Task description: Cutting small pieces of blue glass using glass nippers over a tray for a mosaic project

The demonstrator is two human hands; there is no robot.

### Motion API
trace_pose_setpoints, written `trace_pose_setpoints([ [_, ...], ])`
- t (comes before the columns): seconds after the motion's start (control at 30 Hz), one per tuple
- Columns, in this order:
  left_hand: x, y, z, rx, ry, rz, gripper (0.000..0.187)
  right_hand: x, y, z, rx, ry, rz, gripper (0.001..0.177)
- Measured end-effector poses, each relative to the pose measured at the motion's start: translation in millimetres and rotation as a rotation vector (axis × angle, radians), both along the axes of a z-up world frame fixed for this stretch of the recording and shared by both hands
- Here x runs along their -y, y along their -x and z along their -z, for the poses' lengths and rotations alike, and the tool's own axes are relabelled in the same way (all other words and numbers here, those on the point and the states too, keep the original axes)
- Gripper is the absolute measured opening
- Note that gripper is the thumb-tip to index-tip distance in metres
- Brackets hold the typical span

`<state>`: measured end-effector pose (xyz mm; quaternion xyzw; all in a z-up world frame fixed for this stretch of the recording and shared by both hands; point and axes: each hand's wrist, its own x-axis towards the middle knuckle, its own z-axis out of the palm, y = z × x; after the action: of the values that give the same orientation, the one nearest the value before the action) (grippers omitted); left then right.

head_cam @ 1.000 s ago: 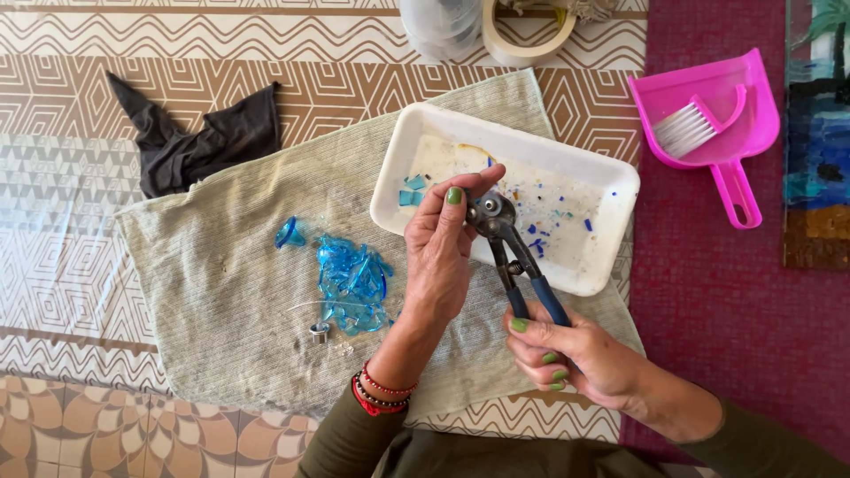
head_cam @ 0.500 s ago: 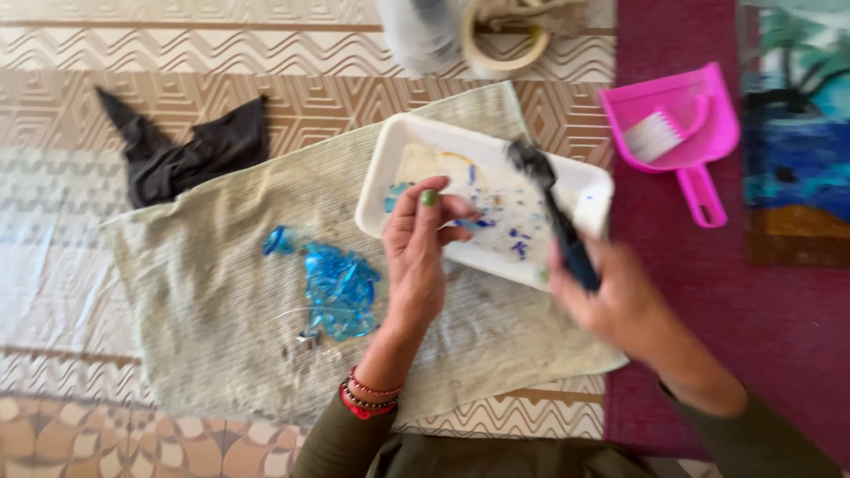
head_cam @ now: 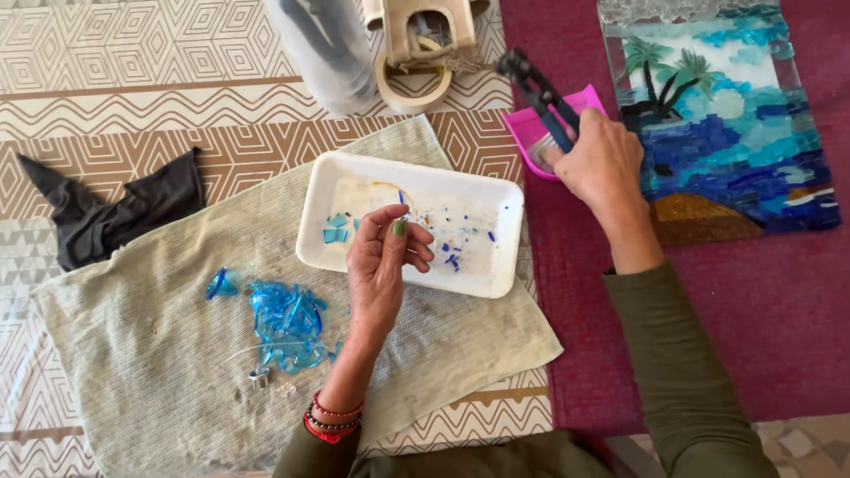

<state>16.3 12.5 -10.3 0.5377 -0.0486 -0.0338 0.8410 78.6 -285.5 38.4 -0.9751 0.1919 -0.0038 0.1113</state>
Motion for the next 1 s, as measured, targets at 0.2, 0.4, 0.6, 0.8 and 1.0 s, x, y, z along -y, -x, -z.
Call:
trace_pose_setpoints([
  [0.2, -8, 4, -9, 0.022, -0.032, 0.092, 0.032, 8, 2, 18, -0.089, 0.088, -0.034, 0.038],
  [0.4, -7, 6, 2, 0.024, -0.04, 0.125, 0.027, 4, 25, 6, -0.16, 0.061, -0.021, 0.04],
  [0.6, -21, 23, -32, 0.008, -0.173, 0.964, 0.02, 1, 27, -11, -0.157, 0.018, -0.019, 0.032],
  [0.8, -1, 22, -7, -0.028, -0.265, 1.016, 0.018, -1, 35, -26, -0.165, 0.02, -0.206, 0.036],
  [1.0, -6, 23, -19, -0.056, -0.181, 0.939, 0.017, 32, 40, -7, -0.188, -0.005, -0.393, 0.044],
])
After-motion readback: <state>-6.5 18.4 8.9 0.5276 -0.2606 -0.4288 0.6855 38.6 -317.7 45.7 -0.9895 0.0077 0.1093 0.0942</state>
